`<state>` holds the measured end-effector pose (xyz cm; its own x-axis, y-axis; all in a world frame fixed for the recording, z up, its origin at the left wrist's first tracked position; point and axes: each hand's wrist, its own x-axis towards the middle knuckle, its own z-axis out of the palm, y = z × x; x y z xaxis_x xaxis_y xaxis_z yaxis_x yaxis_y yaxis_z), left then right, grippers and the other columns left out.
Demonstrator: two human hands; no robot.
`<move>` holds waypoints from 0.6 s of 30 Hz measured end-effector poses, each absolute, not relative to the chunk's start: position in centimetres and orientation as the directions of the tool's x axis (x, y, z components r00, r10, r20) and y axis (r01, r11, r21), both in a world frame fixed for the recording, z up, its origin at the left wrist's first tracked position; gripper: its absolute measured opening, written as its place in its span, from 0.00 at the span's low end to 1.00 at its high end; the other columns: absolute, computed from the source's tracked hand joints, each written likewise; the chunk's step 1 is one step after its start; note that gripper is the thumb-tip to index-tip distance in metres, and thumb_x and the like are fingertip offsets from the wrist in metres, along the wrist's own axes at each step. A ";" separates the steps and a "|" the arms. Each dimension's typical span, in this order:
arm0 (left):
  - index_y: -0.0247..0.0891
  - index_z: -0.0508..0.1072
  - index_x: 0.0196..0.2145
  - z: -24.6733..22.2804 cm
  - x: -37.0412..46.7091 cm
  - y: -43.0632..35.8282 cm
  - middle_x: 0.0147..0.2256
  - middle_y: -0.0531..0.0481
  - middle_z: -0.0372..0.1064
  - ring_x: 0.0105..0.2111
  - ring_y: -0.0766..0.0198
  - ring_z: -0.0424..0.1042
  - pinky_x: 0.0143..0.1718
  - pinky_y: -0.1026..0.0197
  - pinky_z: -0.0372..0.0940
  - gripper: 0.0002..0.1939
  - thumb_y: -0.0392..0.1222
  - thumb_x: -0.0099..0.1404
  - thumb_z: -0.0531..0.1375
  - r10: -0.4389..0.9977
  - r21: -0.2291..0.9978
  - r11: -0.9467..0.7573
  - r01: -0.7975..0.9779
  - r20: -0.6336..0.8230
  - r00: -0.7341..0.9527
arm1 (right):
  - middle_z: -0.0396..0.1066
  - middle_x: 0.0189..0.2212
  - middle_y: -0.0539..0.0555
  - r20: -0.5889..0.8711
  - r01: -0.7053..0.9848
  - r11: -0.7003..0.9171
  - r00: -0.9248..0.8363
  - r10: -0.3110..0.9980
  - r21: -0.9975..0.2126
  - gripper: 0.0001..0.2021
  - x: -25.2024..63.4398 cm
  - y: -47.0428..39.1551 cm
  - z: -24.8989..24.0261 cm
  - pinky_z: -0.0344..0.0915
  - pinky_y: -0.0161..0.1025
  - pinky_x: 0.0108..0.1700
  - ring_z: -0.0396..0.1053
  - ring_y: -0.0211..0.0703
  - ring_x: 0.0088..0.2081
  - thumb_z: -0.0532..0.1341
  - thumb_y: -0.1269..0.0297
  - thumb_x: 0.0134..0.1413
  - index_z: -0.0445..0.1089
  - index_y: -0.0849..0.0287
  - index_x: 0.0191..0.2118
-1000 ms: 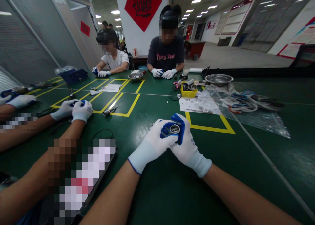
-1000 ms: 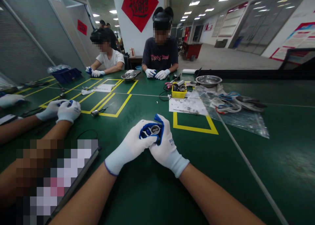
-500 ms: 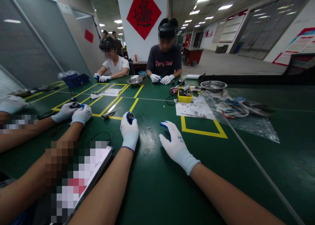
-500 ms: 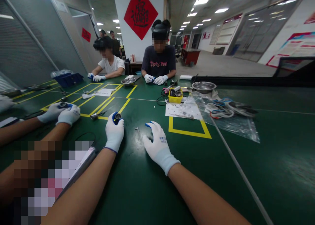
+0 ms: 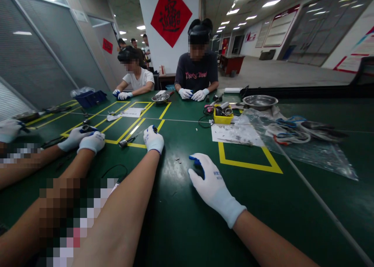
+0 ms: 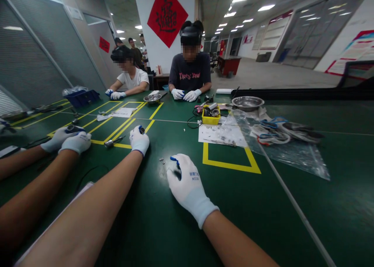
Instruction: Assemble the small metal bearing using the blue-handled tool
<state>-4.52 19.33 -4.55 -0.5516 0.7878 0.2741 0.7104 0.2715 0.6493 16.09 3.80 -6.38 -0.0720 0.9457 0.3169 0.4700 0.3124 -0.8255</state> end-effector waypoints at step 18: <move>0.39 0.73 0.53 -3.9 -12.2 31.8 0.60 0.31 0.65 0.60 0.40 0.65 0.59 0.45 0.63 0.19 0.35 0.63 0.58 0.849 0.348 0.399 0.849 0.210 -0.485 | 0.74 0.59 0.58 0.040 0.345 0.044 -0.018 0.999 -0.938 0.25 16.5 2.8 -5.2 0.65 0.63 0.67 0.69 0.63 0.64 0.60 0.50 0.60 0.73 0.52 0.60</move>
